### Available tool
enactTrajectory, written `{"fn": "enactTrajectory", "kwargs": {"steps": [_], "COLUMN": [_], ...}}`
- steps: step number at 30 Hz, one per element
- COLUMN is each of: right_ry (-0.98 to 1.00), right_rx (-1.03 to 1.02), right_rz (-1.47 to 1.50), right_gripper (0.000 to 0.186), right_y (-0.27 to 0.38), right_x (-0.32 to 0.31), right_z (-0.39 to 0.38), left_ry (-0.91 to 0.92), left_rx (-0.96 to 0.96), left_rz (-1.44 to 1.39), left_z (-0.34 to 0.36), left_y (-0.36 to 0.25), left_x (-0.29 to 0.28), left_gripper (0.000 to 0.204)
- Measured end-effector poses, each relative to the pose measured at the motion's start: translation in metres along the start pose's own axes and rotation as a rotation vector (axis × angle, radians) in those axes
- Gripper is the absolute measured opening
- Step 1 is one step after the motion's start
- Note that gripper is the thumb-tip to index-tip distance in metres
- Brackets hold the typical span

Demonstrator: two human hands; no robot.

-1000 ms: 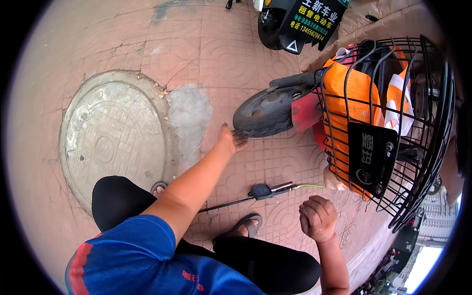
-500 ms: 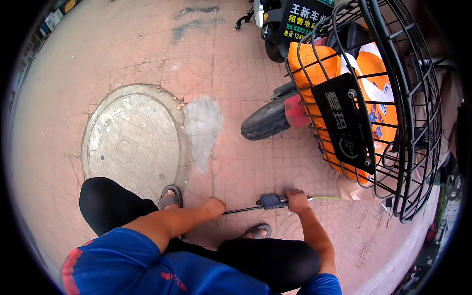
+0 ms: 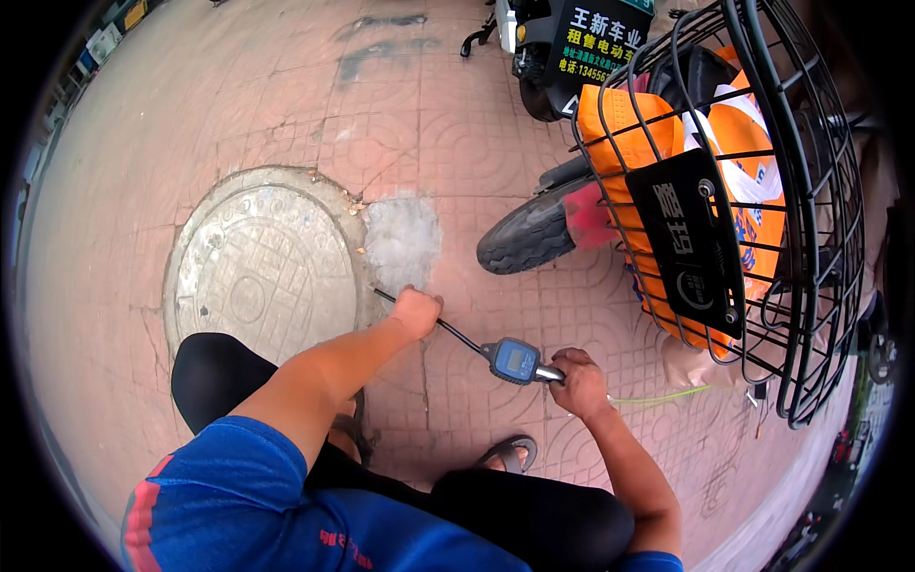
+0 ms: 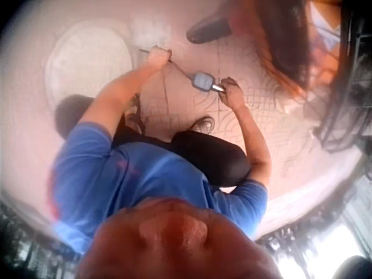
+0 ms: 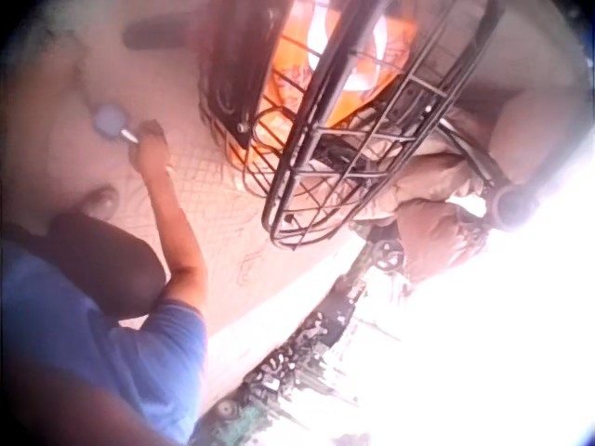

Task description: The person inflates a motorcycle tire using a compressed air hose, then places a power drill and several metal rods on the ground near the motorcycle.

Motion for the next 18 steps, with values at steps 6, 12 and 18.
{"fn": "enactTrajectory", "kwargs": {"steps": [6, 12, 18], "right_ry": [0.697, 0.428, 0.41], "right_rx": [0.397, 0.282, 0.397], "right_rz": [0.15, 0.006, -0.164], "right_gripper": [0.034, 0.044, 0.061], "right_y": [-0.028, -0.047, -0.092], "right_x": [0.033, 0.081, 0.149], "right_z": [0.031, 0.046, 0.023], "left_ry": [-0.358, -0.265, -0.365], "left_rx": [0.059, -0.019, -0.115], "left_rz": [0.203, -0.391, -0.942], "left_z": [0.069, 0.139, 0.24], "left_y": [0.062, 0.087, 0.051], "left_x": [-0.056, -0.062, -0.068], "left_gripper": [0.017, 0.024, 0.035]}}
Point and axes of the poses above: each hand's wrist, its own z-axis towards the middle knuckle, its own x-axis out of the palm, y = z × x, the point moved 4 cm from there along z, towards the middle knuckle, and after that the axes turned 2 degrees about x, right-handed, at the moved point
